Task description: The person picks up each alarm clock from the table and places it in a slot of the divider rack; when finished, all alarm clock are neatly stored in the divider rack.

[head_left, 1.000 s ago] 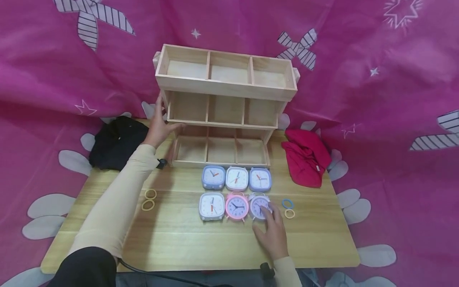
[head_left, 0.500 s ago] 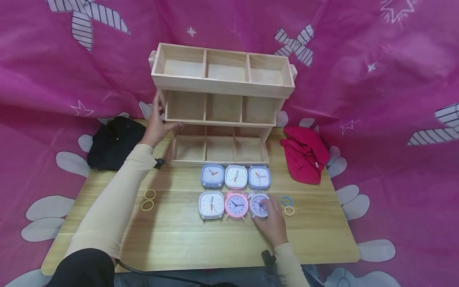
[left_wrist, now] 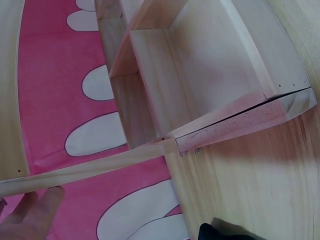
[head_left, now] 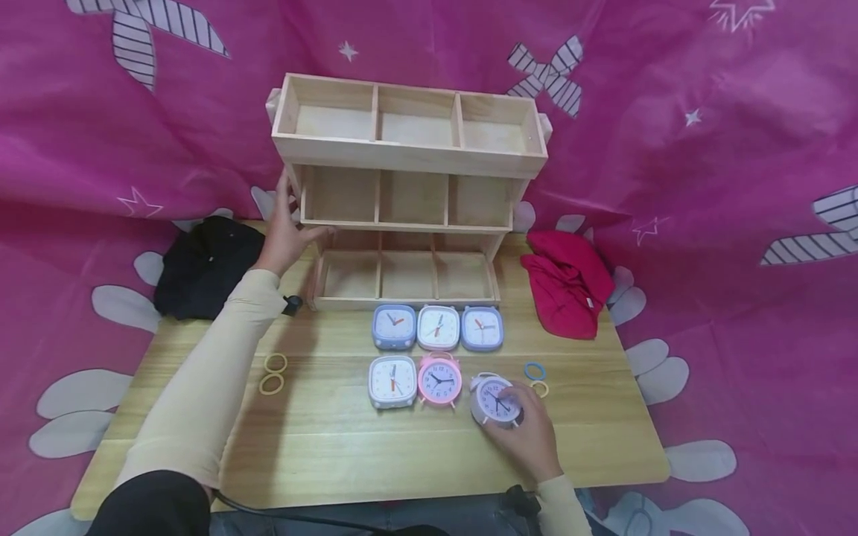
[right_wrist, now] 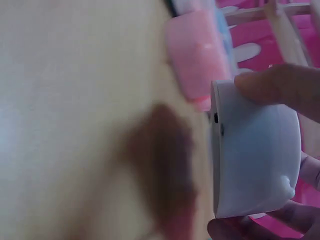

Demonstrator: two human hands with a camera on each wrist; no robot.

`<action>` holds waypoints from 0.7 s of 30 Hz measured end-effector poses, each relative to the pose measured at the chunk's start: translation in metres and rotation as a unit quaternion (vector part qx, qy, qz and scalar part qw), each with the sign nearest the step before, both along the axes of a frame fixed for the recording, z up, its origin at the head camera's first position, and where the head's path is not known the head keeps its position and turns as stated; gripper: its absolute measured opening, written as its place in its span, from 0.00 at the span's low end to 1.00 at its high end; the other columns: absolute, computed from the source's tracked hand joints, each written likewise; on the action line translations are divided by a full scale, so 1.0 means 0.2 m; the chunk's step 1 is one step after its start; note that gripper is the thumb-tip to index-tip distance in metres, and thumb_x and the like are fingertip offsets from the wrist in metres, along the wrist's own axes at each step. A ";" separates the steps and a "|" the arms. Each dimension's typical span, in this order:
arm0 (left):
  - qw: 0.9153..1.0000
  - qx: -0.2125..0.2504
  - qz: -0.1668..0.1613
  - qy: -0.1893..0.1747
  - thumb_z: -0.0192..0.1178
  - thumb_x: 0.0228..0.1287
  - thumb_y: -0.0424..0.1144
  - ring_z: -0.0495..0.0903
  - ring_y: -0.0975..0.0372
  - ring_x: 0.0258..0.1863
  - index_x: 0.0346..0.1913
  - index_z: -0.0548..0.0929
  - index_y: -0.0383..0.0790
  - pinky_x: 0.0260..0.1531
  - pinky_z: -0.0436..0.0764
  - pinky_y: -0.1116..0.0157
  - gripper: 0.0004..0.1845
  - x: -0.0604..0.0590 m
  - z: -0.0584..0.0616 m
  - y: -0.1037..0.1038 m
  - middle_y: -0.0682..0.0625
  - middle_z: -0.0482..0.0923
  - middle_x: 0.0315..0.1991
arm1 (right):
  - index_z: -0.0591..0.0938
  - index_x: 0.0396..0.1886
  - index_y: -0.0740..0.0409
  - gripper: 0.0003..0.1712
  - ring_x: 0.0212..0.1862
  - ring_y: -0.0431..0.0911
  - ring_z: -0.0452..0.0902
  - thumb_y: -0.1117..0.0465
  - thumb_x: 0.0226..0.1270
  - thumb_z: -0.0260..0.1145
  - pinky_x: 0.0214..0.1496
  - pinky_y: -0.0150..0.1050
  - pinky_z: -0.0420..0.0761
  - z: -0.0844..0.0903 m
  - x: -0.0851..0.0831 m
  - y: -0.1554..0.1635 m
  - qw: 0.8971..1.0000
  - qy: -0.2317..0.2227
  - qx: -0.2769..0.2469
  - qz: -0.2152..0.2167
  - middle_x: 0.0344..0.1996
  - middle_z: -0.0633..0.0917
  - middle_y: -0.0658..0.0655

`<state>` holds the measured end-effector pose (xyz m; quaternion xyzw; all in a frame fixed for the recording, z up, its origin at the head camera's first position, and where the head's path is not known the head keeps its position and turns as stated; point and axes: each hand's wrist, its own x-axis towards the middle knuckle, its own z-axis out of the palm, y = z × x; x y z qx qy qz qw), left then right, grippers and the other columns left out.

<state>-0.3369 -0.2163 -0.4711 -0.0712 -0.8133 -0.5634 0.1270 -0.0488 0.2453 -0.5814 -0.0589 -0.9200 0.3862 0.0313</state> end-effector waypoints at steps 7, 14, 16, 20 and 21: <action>1.000 -0.001 0.004 0.003 0.79 0.58 0.28 0.59 0.40 0.83 0.86 0.37 0.72 0.77 0.69 0.34 0.71 0.01 0.02 -0.01 0.47 0.50 0.86 | 0.83 0.52 0.53 0.31 0.64 0.50 0.78 0.62 0.48 0.89 0.66 0.49 0.85 0.18 -0.12 0.01 0.996 0.055 -0.069 -0.004 0.64 0.82 0.56; 1.000 -0.004 0.005 0.004 0.78 0.59 0.28 0.60 0.39 0.83 0.87 0.37 0.71 0.77 0.68 0.33 0.71 0.00 0.00 0.00 0.47 0.51 0.86 | 0.83 0.48 0.59 0.31 0.55 0.52 0.79 0.60 0.45 0.88 0.54 0.42 0.80 0.25 -0.49 -0.06 0.988 0.124 -0.084 -0.022 0.55 0.85 0.60; 1.000 -0.007 0.006 0.001 0.78 0.59 0.29 0.60 0.39 0.83 0.86 0.37 0.72 0.77 0.68 0.33 0.70 0.00 0.00 0.00 0.47 0.50 0.86 | 0.82 0.48 0.60 0.30 0.54 0.53 0.79 0.60 0.46 0.88 0.56 0.43 0.79 0.24 -0.60 -0.09 0.989 0.120 -0.085 -0.030 0.53 0.86 0.61; 1.000 -0.012 0.008 0.000 0.78 0.59 0.30 0.59 0.39 0.83 0.86 0.37 0.72 0.77 0.68 0.32 0.70 0.01 0.00 0.00 0.45 0.50 0.86 | 0.82 0.46 0.58 0.29 0.55 0.56 0.80 0.55 0.47 0.87 0.58 0.50 0.80 0.21 -0.82 -0.17 0.992 0.101 -0.066 -0.037 0.50 0.85 0.61; 1.000 -0.013 0.008 -0.001 0.78 0.59 0.30 0.59 0.39 0.83 0.86 0.36 0.73 0.77 0.68 0.32 0.70 0.01 0.00 0.00 0.44 0.51 0.86 | 0.82 0.45 0.57 0.29 0.55 0.58 0.80 0.55 0.47 0.87 0.58 0.53 0.80 0.21 -0.87 -0.18 0.993 0.098 -0.060 -0.036 0.50 0.85 0.62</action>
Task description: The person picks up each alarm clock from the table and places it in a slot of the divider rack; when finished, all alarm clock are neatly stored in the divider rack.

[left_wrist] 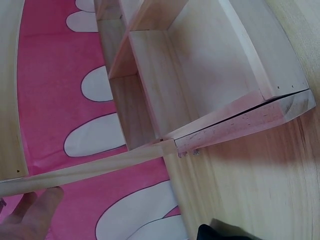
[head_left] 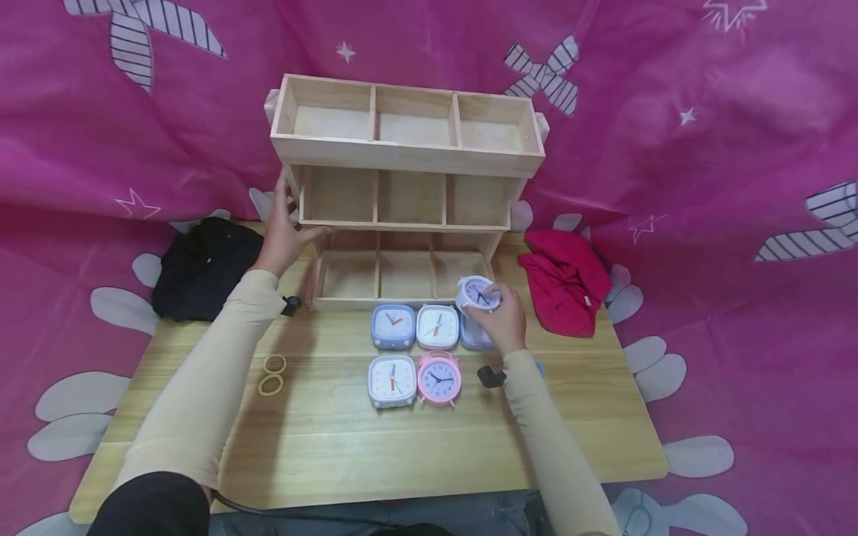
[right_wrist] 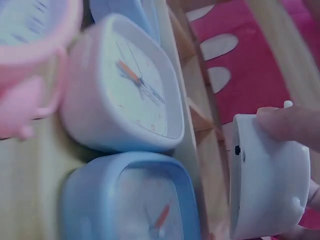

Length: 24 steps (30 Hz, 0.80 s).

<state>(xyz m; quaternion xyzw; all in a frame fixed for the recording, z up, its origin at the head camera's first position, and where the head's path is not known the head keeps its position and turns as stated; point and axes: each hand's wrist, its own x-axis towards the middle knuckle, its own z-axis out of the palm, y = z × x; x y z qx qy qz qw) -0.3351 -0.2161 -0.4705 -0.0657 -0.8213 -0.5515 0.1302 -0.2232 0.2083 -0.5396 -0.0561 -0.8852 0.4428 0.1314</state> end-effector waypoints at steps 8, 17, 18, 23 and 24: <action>1.000 0.003 0.002 0.001 0.78 0.59 0.27 0.60 0.38 0.82 0.86 0.37 0.74 0.76 0.68 0.31 0.71 0.00 0.00 0.00 0.39 0.54 0.82 | 0.80 0.43 0.57 0.30 0.56 0.60 0.81 0.52 0.47 0.88 0.61 0.59 0.80 -0.05 -0.31 -0.13 0.998 -0.011 0.067 0.015 0.53 0.87 0.63; 1.000 0.001 0.002 0.001 0.78 0.58 0.27 0.59 0.36 0.82 0.86 0.36 0.73 0.75 0.67 0.29 0.72 0.00 -0.01 0.00 0.38 0.54 0.83 | 0.80 0.38 0.57 0.28 0.58 0.62 0.80 0.51 0.49 0.88 0.67 0.65 0.71 -0.09 -0.42 -0.19 0.989 -0.060 0.130 0.027 0.48 0.85 0.63; 1.000 0.002 0.001 0.003 0.79 0.58 0.27 0.59 0.36 0.82 0.86 0.36 0.73 0.75 0.67 0.29 0.72 0.00 -0.01 -0.01 0.38 0.54 0.83 | 0.80 0.37 0.57 0.27 0.58 0.61 0.79 0.51 0.49 0.88 0.68 0.65 0.70 -0.09 -0.43 -0.19 0.988 -0.063 0.136 0.028 0.49 0.85 0.63; 1.000 0.005 0.000 0.007 0.79 0.58 0.28 0.60 0.37 0.82 0.86 0.37 0.75 0.75 0.68 0.31 0.72 0.00 -0.01 -0.01 0.39 0.55 0.82 | 0.82 0.31 0.59 0.24 0.66 0.59 0.75 0.53 0.48 0.88 0.69 0.67 0.70 -0.12 -0.44 -0.21 0.981 -0.071 0.176 0.028 0.58 0.84 0.63; 1.000 0.005 0.000 0.007 0.79 0.58 0.28 0.60 0.38 0.82 0.86 0.37 0.75 0.75 0.69 0.31 0.72 -0.01 -0.02 -0.01 0.39 0.55 0.82 | 0.83 0.31 0.59 0.23 0.67 0.59 0.75 0.53 0.47 0.89 0.69 0.67 0.71 -0.12 -0.44 -0.21 0.980 -0.073 0.185 0.028 0.59 0.84 0.63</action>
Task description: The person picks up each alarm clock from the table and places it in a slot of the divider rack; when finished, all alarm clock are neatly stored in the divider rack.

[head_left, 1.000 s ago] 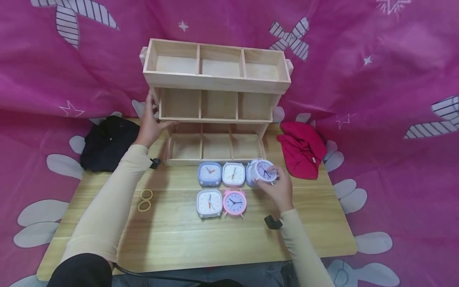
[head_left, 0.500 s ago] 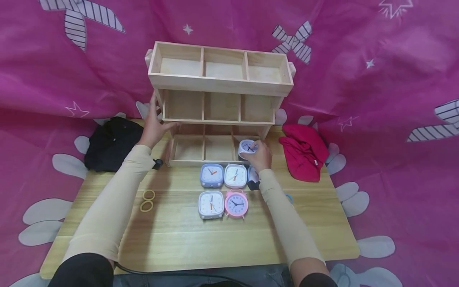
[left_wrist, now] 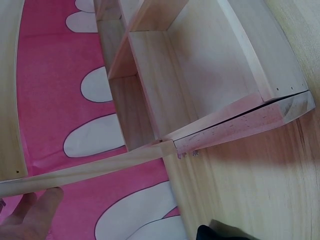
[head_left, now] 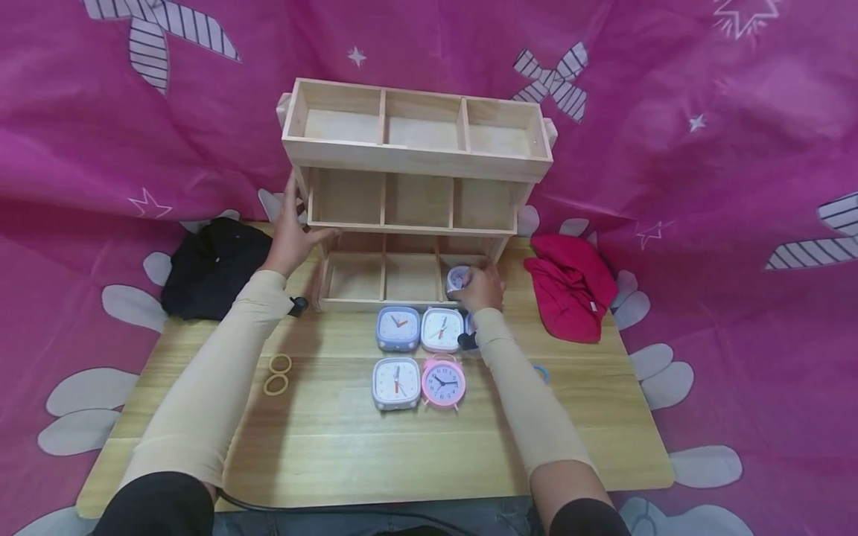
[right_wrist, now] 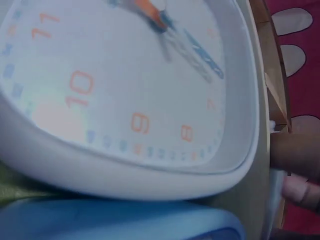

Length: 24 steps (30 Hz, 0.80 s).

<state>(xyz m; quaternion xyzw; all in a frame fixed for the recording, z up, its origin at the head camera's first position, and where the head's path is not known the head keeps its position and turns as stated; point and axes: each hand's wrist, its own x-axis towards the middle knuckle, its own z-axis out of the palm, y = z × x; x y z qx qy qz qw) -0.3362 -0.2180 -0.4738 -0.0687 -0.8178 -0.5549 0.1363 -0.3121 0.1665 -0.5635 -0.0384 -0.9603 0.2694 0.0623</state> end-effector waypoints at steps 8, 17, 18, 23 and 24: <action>1.000 -0.009 -0.002 0.007 0.79 0.58 0.29 0.61 0.35 0.81 0.87 0.36 0.71 0.74 0.70 0.30 0.71 0.00 0.02 0.01 0.36 0.54 0.82 | 0.88 0.28 0.62 0.21 0.63 0.59 0.78 0.53 0.45 0.89 0.69 0.65 0.73 0.06 0.00 0.03 0.999 -0.041 0.016 0.013 0.43 0.90 0.63; 1.000 -0.020 0.006 0.006 0.79 0.59 0.28 0.61 0.35 0.81 0.87 0.36 0.70 0.74 0.70 0.31 0.71 0.01 0.03 0.01 0.36 0.53 0.83 | 0.91 0.48 0.66 0.22 0.64 0.65 0.79 0.57 0.59 0.82 0.67 0.62 0.79 0.15 0.11 0.06 0.998 -0.017 -0.046 0.039 0.65 0.81 0.68; 1.000 -0.021 0.005 0.005 0.78 0.59 0.28 0.60 0.35 0.81 0.87 0.35 0.70 0.75 0.70 0.32 0.71 0.02 0.03 0.00 0.36 0.52 0.84 | 0.91 0.49 0.66 0.22 0.65 0.66 0.78 0.57 0.60 0.81 0.66 0.62 0.80 0.15 0.14 0.06 0.998 -0.002 -0.049 0.039 0.69 0.78 0.67; 1.000 -0.021 0.006 -0.001 0.77 0.60 0.27 0.59 0.34 0.81 0.87 0.34 0.69 0.74 0.70 0.31 0.71 0.03 0.02 0.00 0.37 0.51 0.84 | 0.91 0.48 0.64 0.19 0.66 0.68 0.77 0.57 0.61 0.79 0.64 0.65 0.81 0.14 0.36 0.06 0.994 0.071 -0.059 0.056 0.71 0.79 0.66; 1.000 -0.021 0.006 -0.001 0.77 0.59 0.27 0.59 0.34 0.81 0.87 0.34 0.70 0.74 0.70 0.31 0.71 0.03 0.02 0.00 0.36 0.51 0.84 | 0.91 0.48 0.63 0.19 0.64 0.67 0.79 0.56 0.62 0.79 0.62 0.64 0.82 0.14 0.41 0.06 0.994 0.078 -0.057 0.060 0.67 0.82 0.66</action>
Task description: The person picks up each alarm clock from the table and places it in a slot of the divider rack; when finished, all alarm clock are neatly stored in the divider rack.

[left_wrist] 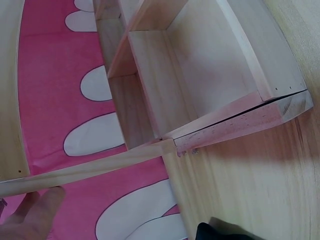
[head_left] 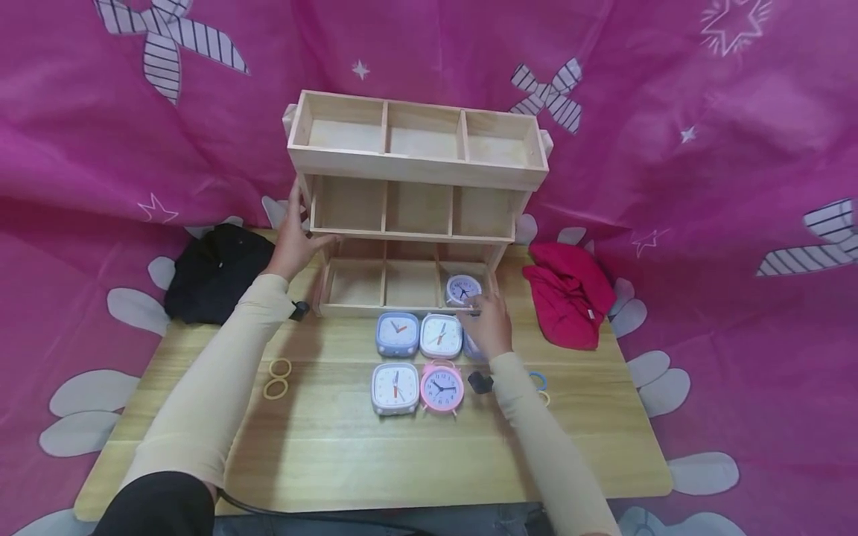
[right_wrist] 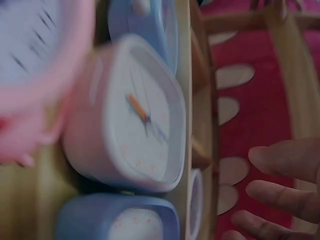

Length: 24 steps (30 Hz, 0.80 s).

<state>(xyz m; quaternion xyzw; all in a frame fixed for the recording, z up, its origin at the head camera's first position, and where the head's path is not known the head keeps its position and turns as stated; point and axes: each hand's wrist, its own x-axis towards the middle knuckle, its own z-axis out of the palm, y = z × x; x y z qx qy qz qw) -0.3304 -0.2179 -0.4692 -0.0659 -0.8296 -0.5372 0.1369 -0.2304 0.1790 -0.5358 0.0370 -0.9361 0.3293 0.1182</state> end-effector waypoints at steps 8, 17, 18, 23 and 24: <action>1.000 0.010 -0.007 -0.003 0.78 0.59 0.27 0.59 0.33 0.81 0.87 0.34 0.69 0.71 0.72 0.29 0.72 0.00 -0.02 0.00 0.33 0.53 0.80 | 0.89 0.55 0.58 0.22 0.54 0.58 0.83 0.55 0.63 0.79 0.54 0.57 0.86 0.03 0.39 0.01 0.999 -0.025 0.009 0.027 0.48 0.87 0.61; 1.000 0.008 -0.010 -0.003 0.77 0.57 0.23 0.58 0.33 0.82 0.87 0.33 0.68 0.71 0.72 0.29 0.74 0.00 -0.02 0.01 0.33 0.52 0.81 | 0.83 0.66 0.57 0.40 0.62 0.59 0.80 0.53 0.53 0.87 0.63 0.59 0.85 -0.01 0.65 0.02 0.990 -0.121 0.029 0.060 0.60 0.83 0.61; 1.000 0.009 -0.011 -0.002 0.77 0.57 0.23 0.58 0.33 0.82 0.87 0.33 0.68 0.71 0.72 0.29 0.74 0.00 -0.02 0.01 0.33 0.52 0.81 | 0.82 0.67 0.56 0.42 0.62 0.59 0.80 0.54 0.51 0.88 0.63 0.59 0.84 -0.03 0.67 0.01 0.990 -0.125 0.027 0.062 0.61 0.82 0.61; 1.000 0.010 -0.010 0.003 0.77 0.57 0.23 0.58 0.32 0.81 0.87 0.33 0.69 0.71 0.72 0.29 0.74 0.00 -0.01 0.00 0.33 0.53 0.80 | 0.82 0.67 0.49 0.45 0.62 0.55 0.78 0.54 0.47 0.90 0.63 0.59 0.84 -0.11 0.74 -0.05 0.990 -0.129 -0.017 0.059 0.60 0.80 0.57; 1.000 0.010 -0.009 0.003 0.77 0.57 0.23 0.58 0.32 0.81 0.87 0.33 0.69 0.70 0.72 0.28 0.74 0.00 -0.01 0.00 0.33 0.53 0.80 | 0.81 0.68 0.47 0.45 0.62 0.54 0.78 0.53 0.48 0.90 0.63 0.59 0.84 -0.13 0.74 -0.06 0.990 -0.128 -0.025 0.058 0.60 0.80 0.56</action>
